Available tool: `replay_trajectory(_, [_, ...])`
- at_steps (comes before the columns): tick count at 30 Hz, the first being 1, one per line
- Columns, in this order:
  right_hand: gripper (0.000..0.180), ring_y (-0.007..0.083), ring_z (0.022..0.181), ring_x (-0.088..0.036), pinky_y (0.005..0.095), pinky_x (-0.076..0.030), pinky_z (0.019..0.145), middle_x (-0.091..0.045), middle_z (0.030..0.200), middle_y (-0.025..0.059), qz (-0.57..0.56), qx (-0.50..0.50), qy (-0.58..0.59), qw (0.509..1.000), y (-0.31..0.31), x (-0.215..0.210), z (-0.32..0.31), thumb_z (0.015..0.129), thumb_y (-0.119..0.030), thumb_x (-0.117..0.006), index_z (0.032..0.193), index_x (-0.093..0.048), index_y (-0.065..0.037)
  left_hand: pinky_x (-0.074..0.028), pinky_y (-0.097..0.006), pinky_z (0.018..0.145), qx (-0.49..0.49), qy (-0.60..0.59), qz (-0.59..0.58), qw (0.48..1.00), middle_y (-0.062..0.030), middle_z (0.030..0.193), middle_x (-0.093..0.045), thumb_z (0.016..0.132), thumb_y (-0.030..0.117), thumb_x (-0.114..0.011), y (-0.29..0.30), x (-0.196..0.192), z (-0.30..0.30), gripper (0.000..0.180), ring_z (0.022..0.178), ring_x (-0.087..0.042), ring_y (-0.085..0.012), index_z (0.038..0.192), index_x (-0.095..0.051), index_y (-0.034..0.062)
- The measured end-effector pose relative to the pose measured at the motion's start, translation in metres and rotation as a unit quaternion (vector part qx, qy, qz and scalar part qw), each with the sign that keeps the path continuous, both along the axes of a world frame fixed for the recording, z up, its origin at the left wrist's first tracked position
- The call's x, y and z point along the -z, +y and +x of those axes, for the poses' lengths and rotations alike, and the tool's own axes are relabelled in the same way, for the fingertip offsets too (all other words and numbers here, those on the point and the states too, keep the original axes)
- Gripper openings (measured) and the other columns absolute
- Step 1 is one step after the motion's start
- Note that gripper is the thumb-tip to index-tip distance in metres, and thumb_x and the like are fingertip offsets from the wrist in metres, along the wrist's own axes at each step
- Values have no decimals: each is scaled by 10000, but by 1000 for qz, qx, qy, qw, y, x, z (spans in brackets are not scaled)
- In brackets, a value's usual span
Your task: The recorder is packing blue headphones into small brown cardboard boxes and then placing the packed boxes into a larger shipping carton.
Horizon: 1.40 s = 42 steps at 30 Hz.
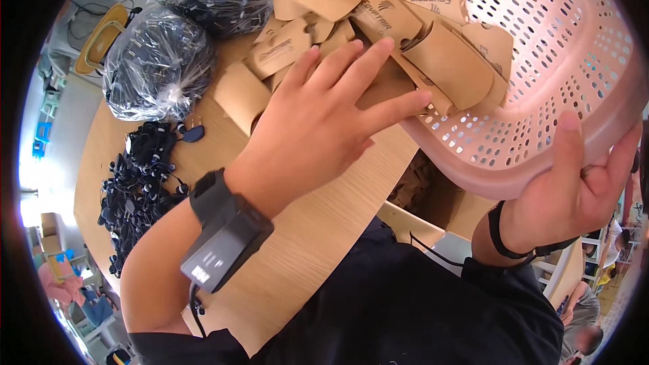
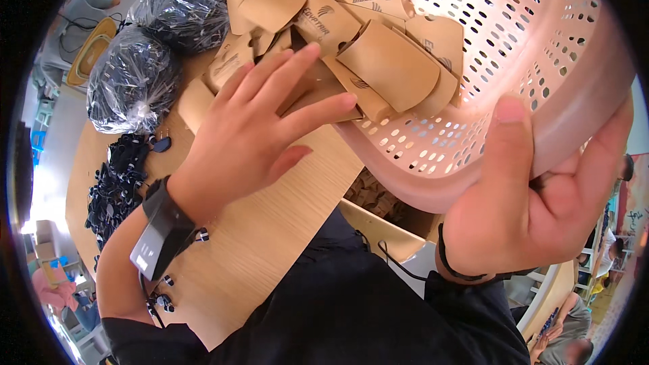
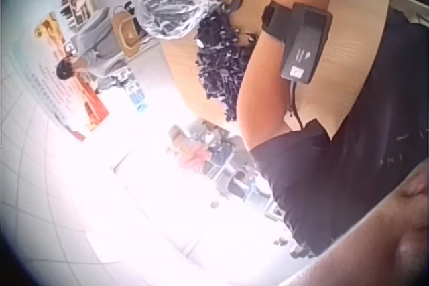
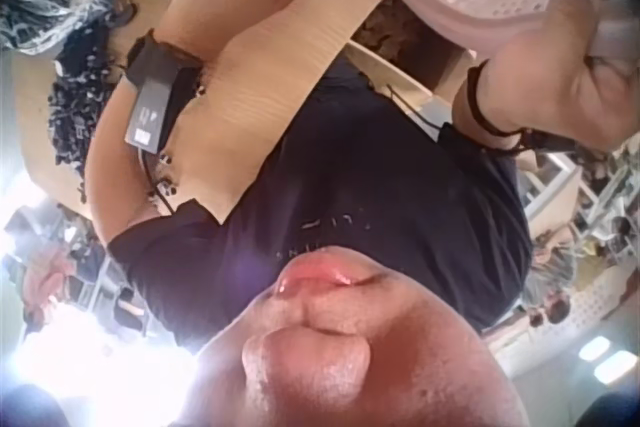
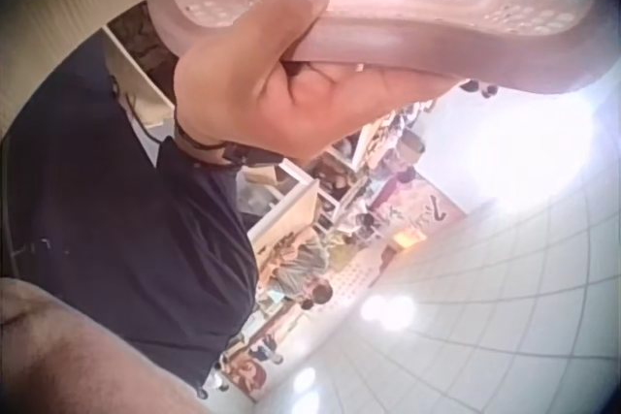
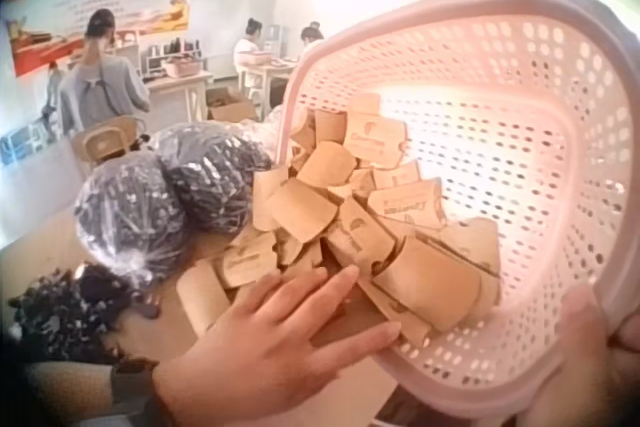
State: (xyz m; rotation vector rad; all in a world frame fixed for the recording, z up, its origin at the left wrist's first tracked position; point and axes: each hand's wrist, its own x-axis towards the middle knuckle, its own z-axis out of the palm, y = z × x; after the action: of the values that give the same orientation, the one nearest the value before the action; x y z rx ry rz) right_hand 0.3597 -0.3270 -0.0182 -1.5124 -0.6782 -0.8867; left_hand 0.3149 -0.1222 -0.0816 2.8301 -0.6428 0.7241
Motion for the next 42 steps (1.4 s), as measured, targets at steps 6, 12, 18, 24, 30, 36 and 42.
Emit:
replay_trajectory(6, [572,228,991,-600,279,-457,876,-573,1172,268,-17,20,-10,1000,-6,2,-2,770,118,-571,1297,-358,189,-399,-413,952,-50,46,48,997,-56,1123,-585,721,154,-689,26,19,4,485,1110,-516,-262,1192,-574,155])
replay_trajectory(12, [577,214,987,-599,272,-458,871,-575,1176,262,-44,48,-24,998,-11,5,-1,781,116,-573,1310,-352,178,-443,-409,891,-58,91,15,994,-92,1154,-569,741,154,-686,38,0,1,363,1076,-529,-308,1086,-591,92])
replay_trajectory(18, [581,200,983,-598,266,-458,865,-578,1180,255,-92,84,-46,991,-17,7,-12,791,114,-574,1323,-347,168,-390,-434,979,75,-53,-138,986,-112,1320,-476,703,214,-744,-25,-31,51,547,1188,-466,-340,1213,-553,166])
replay_trajectory(24, [604,180,980,-589,251,-450,857,-578,1182,245,-124,150,-53,979,-24,21,-11,790,119,-581,1338,-332,164,-359,-464,996,183,-87,-55,978,-70,1264,-506,696,288,-756,-44,-21,96,548,1214,-448,-289,1202,-562,212])
replay_trajectory(30, [627,176,978,-584,245,-446,853,-572,1184,213,-114,126,-69,983,-33,20,8,769,144,-593,1337,-330,168,-426,-392,911,72,73,-22,994,-51,1105,-578,687,303,-756,-3,-8,77,507,1073,-529,-270,1137,-585,144])
replay_trajectory(36, [613,229,1027,-565,286,-421,904,-537,1196,256,-165,140,-89,972,-46,3,14,736,147,-588,1293,-338,201,-454,-384,852,-35,174,68,982,-65,1043,-591,709,329,-738,31,-12,58,462,1009,-550,-269,1087,-598,104])
replay_trajectory(42, [614,226,966,-584,290,-450,852,-548,1157,262,-214,168,-141,952,-50,1,23,727,161,-601,1288,-355,195,-459,-375,839,-33,161,62,984,-62,1025,-592,694,383,-732,37,0,47,489,999,-550,-267,1056,-606,78])
